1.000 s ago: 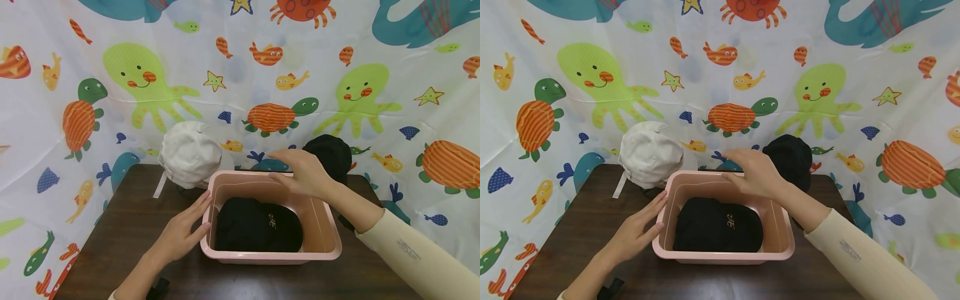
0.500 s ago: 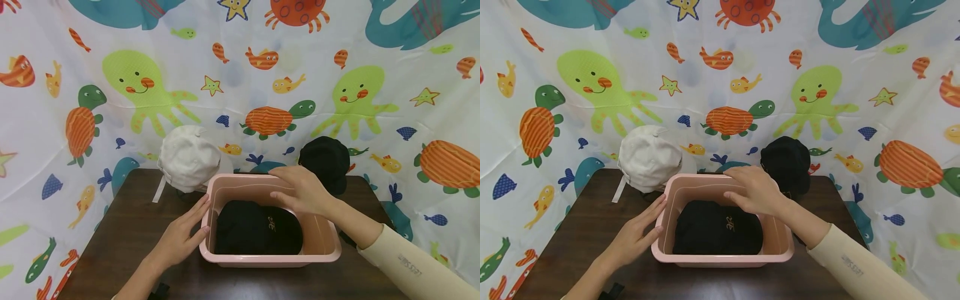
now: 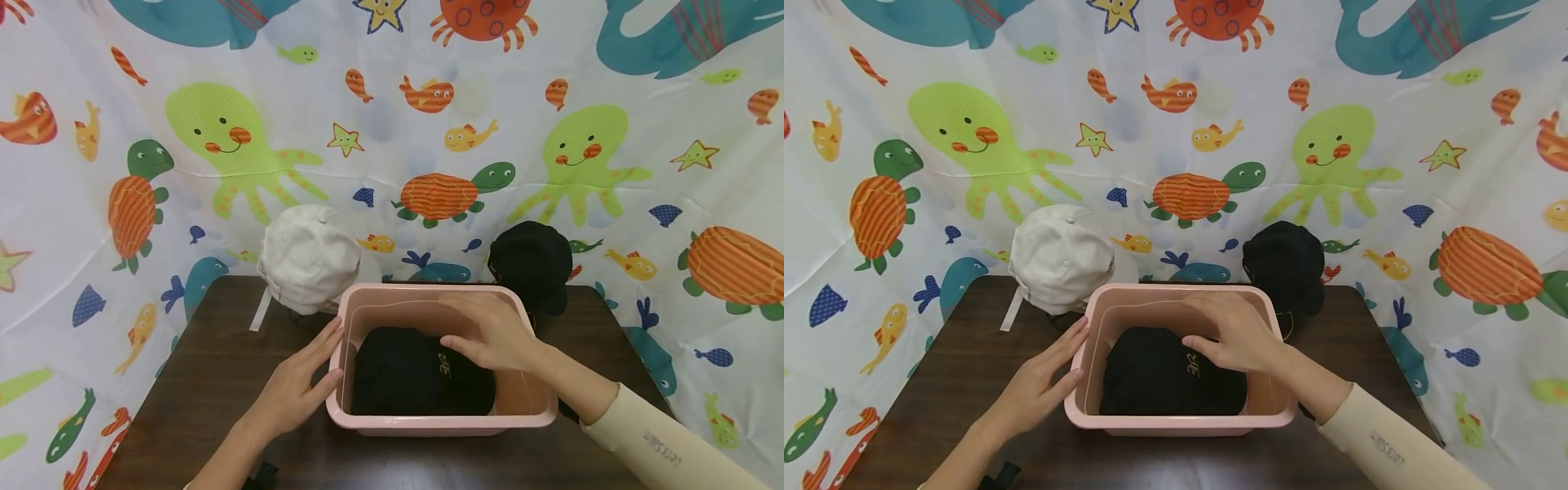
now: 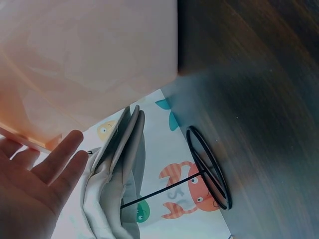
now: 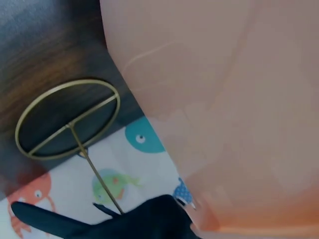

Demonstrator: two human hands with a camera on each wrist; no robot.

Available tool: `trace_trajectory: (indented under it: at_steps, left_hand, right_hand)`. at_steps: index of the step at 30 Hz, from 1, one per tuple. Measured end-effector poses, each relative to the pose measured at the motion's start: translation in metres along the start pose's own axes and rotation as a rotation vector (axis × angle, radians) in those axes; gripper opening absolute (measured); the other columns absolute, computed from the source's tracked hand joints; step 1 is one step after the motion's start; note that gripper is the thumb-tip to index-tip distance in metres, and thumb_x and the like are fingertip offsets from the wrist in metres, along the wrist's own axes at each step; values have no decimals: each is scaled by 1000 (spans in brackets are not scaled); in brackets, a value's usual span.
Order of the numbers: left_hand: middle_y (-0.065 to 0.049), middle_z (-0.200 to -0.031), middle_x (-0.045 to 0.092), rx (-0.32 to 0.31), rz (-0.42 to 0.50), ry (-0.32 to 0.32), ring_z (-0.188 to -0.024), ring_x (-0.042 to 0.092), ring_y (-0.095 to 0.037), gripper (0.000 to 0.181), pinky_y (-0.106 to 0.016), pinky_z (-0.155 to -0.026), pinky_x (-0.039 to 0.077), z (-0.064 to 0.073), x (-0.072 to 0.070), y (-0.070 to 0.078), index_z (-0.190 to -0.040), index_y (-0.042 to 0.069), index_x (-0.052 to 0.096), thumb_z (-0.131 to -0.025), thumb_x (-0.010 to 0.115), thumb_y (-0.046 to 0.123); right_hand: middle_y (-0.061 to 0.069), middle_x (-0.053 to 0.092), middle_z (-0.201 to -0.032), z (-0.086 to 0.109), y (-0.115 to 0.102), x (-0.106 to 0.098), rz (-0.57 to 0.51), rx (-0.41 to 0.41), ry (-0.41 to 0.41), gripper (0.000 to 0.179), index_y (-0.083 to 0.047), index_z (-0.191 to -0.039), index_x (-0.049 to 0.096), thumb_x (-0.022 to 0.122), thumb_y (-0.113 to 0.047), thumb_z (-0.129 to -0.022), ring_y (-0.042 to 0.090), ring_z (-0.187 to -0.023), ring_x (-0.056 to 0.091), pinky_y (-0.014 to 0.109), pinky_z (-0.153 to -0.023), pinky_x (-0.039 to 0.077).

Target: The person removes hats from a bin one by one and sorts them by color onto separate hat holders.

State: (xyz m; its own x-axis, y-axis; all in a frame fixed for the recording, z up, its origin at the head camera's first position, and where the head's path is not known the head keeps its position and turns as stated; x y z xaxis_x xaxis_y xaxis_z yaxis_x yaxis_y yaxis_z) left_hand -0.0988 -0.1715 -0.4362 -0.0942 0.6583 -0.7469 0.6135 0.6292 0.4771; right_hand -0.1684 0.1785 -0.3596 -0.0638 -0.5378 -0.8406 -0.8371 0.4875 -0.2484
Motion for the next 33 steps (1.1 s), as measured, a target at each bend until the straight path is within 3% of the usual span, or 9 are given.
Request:
trace_trajectory:
  at_steps: [7,13,23,33]
  left_hand:
    - [-5,-168,37,0,9,-1,-148,45,-23,61,-10,-117,19,0,1,1,-158,7,46,-102,66,20]
    - [-5,-168,37,5,16,3,-147,45,-23,61,-10,-117,20,-1,0,1,-158,6,46,-101,66,19]
    - [-5,-168,37,6,24,11,-148,45,-21,62,-10,-117,21,-1,-1,1,-158,6,46,-101,67,18]
    - [-4,-169,35,-12,27,-5,-149,43,-21,62,-10,-117,20,0,1,0,-159,7,45,-102,65,19]
  right_hand:
    - [10,68,-137,11,0,11,-5,44,-39,61,-5,-139,65,84,-29,-86,32,-128,62,59,-107,47]
    - [11,67,-140,18,1,18,13,82,-69,60,-6,-139,65,79,-39,-92,32,-130,61,59,-105,48]
    - [9,64,-143,19,1,25,-23,127,-128,65,-7,-142,63,83,-37,-88,31,-133,59,60,-110,44]
    - [6,63,-144,21,1,31,-98,227,-200,71,-10,-144,61,85,-42,-86,29,-132,59,57,-109,46]
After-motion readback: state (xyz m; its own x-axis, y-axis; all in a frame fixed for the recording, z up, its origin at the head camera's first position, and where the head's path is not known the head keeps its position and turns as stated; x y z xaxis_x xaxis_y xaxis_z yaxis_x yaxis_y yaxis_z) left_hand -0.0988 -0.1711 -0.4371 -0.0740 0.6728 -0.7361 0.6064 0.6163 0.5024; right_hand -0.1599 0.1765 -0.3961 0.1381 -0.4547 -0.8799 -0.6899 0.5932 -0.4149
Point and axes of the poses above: each hand's wrist, its own z-axis away from the middle knuckle, its own x-axis out of the palm, y = z × x, the point moved 2 cm from there along -z, towards the middle knuckle
